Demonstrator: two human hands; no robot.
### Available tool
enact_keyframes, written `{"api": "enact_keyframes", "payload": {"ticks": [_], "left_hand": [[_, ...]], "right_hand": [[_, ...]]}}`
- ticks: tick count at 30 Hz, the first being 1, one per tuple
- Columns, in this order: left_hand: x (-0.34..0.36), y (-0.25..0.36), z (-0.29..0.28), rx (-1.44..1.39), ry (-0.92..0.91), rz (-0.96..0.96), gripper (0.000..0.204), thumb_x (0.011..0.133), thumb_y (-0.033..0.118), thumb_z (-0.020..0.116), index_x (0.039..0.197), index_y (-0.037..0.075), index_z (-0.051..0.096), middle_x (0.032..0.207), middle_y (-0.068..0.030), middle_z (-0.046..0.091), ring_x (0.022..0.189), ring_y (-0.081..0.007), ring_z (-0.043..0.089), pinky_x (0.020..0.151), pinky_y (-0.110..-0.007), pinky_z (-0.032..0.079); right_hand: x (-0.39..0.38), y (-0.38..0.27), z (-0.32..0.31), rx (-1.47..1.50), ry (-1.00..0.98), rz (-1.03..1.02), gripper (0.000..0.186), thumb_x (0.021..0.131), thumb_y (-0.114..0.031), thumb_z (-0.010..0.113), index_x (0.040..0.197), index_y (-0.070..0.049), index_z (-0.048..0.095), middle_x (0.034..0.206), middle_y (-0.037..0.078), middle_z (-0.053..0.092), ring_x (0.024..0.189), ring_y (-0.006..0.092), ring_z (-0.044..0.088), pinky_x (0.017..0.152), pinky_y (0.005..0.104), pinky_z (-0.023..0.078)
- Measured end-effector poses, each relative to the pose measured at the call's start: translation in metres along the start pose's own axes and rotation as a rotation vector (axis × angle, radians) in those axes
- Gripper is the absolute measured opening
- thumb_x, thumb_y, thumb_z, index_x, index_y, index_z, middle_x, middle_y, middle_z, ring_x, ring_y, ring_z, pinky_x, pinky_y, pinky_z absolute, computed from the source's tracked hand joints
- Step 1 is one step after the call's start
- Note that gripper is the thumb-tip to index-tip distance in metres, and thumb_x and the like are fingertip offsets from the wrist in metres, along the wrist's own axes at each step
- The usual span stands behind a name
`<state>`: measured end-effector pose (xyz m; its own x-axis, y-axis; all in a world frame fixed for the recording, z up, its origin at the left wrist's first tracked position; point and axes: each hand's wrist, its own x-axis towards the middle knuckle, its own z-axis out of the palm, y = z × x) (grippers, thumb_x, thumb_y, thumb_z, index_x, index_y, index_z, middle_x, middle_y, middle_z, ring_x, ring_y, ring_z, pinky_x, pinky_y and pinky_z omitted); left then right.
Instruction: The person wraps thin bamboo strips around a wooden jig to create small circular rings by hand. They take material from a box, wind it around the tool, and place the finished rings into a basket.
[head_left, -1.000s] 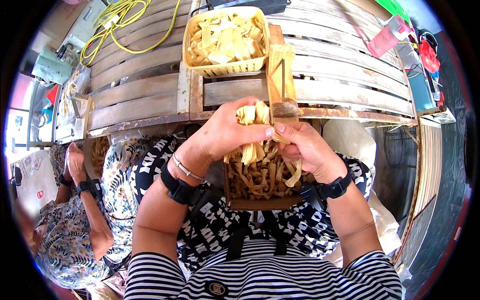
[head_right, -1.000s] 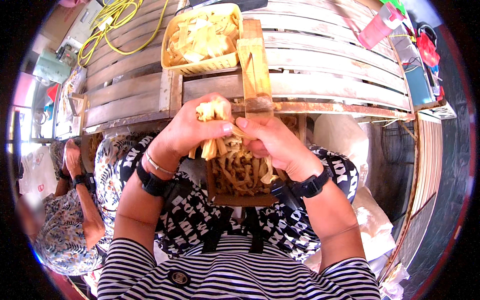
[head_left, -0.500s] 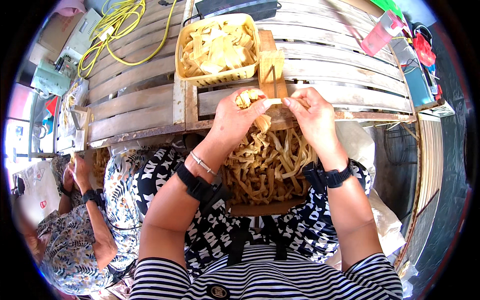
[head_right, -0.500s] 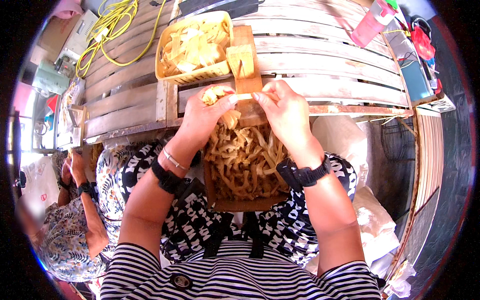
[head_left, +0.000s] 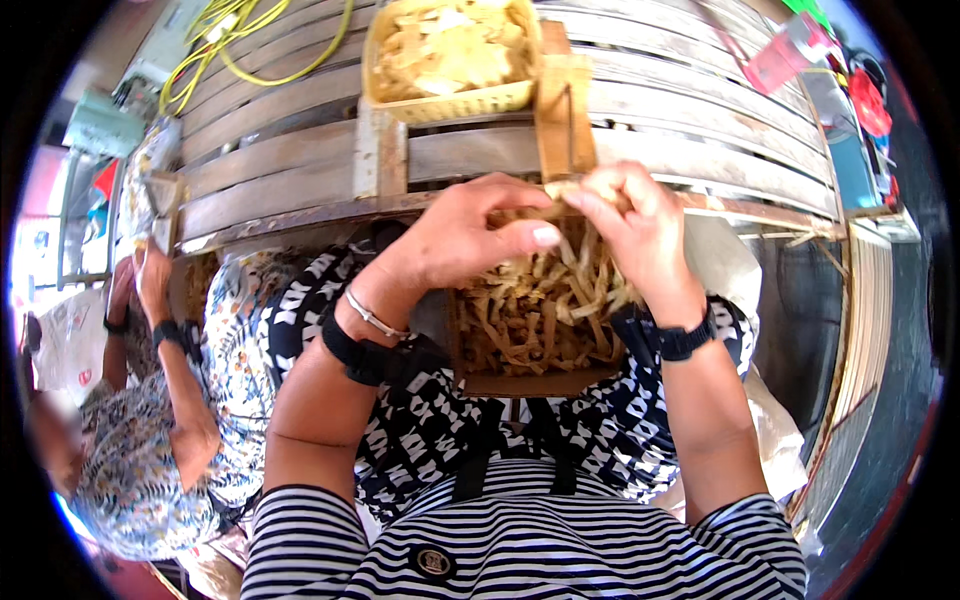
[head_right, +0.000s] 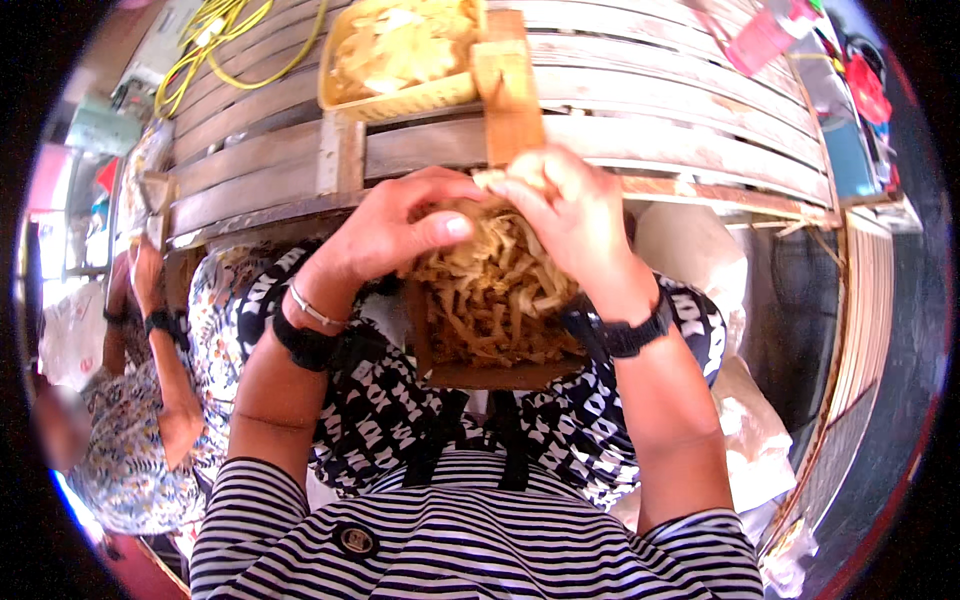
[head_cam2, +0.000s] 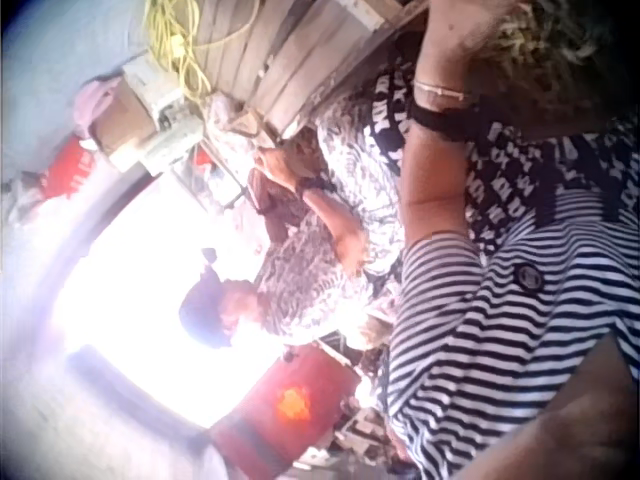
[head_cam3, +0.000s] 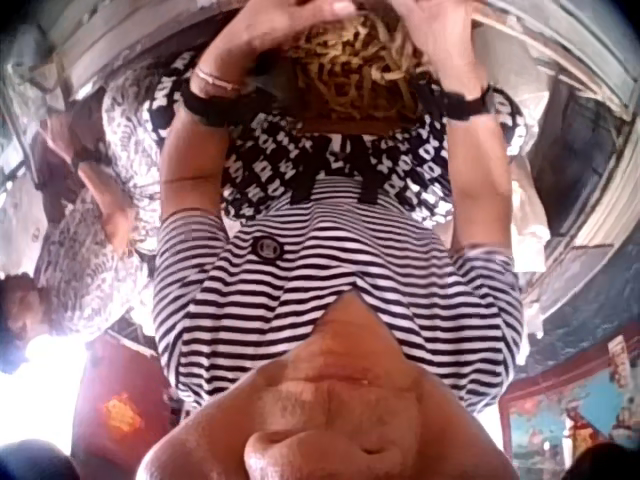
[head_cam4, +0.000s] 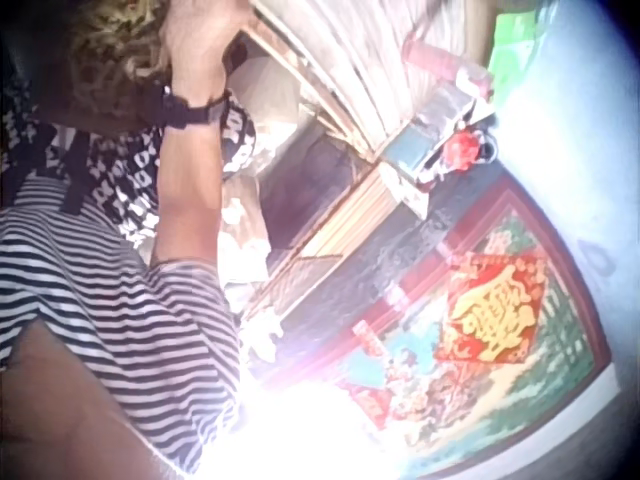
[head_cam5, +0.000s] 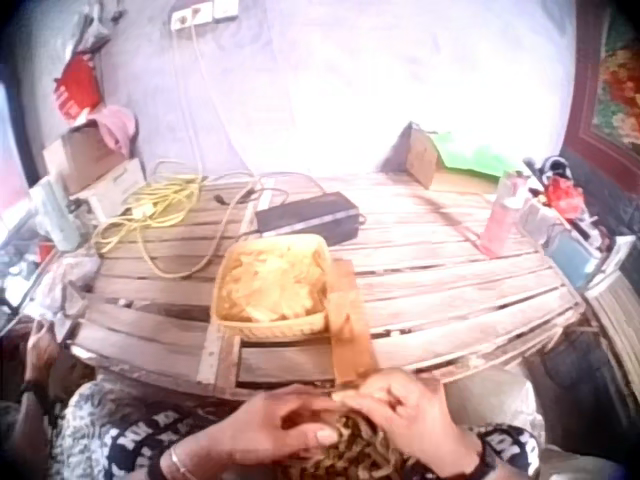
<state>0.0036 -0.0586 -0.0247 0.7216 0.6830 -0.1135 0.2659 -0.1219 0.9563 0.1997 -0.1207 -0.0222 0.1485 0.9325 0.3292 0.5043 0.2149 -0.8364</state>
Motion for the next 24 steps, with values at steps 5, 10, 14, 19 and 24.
{"api": "enact_keyframes", "payload": {"ticks": [5,10,14,19,24], "left_hand": [[0.007,0.001,0.006,-0.02,0.137,-0.115,0.026,0.08,0.027,0.06,0.077,0.001,0.065,0.062,-0.013,0.061,0.058,-0.0158,0.059,0.058,-0.031,0.049],[0.01,-0.01,0.035,-0.224,0.18,-0.19,0.022,0.084,0.019,0.057,0.087,-0.001,0.067,0.07,-0.0069,0.062,0.058,-0.0097,0.053,0.051,-0.026,0.044],[0.006,-0.018,0.051,-0.707,-0.087,-0.34,0.015,0.084,0.009,0.055,0.09,-0.002,0.065,0.074,-0.0044,0.06,0.058,-0.0108,0.051,0.047,-0.025,0.04],[-0.018,0.025,0.043,-0.707,-0.685,-0.081,0.022,0.083,0.026,0.066,0.086,0.005,0.069,0.05,0.0019,0.046,0.044,-0.0068,0.041,0.039,-0.025,0.029],[-0.009,0.029,0.022,0.099,-0.084,0.563,0.022,0.078,0.03,0.068,0.082,0.01,0.063,0.063,-0.0089,0.06,0.058,-0.023,0.061,0.051,-0.034,0.045]], "right_hand": [[-0.009,-0.008,-0.001,-0.098,-0.077,-0.195,0.015,0.074,-0.006,0.074,0.075,-0.003,0.059,0.066,0.006,0.058,0.057,0.0135,0.055,0.053,0.0257,0.044],[-0.014,-0.016,0.01,-0.218,-0.291,-0.353,0.015,0.071,0.001,0.072,0.072,-0.004,0.057,0.063,0.008,0.053,0.056,0.0219,0.054,0.053,0.031,0.042],[-0.02,-0.021,0.006,0.003,-0.393,-0.239,0.015,0.071,-0.002,0.072,0.071,-0.002,0.057,0.063,0.006,0.054,0.058,0.0172,0.056,0.052,0.0274,0.042],[-0.024,-0.002,-0.017,0.207,-0.152,0.1,0.015,0.086,-0.009,0.061,0.074,-0.002,0.054,0.069,-0.001,0.05,0.06,0.0067,0.043,0.055,0.0217,0.036],[-0.017,0.015,-0.013,0.442,-0.236,0.38,0.019,0.092,-0.018,0.054,0.08,-0.003,0.057,0.074,0.0,0.055,0.065,0.0072,0.049,0.059,0.0217,0.039]]}}
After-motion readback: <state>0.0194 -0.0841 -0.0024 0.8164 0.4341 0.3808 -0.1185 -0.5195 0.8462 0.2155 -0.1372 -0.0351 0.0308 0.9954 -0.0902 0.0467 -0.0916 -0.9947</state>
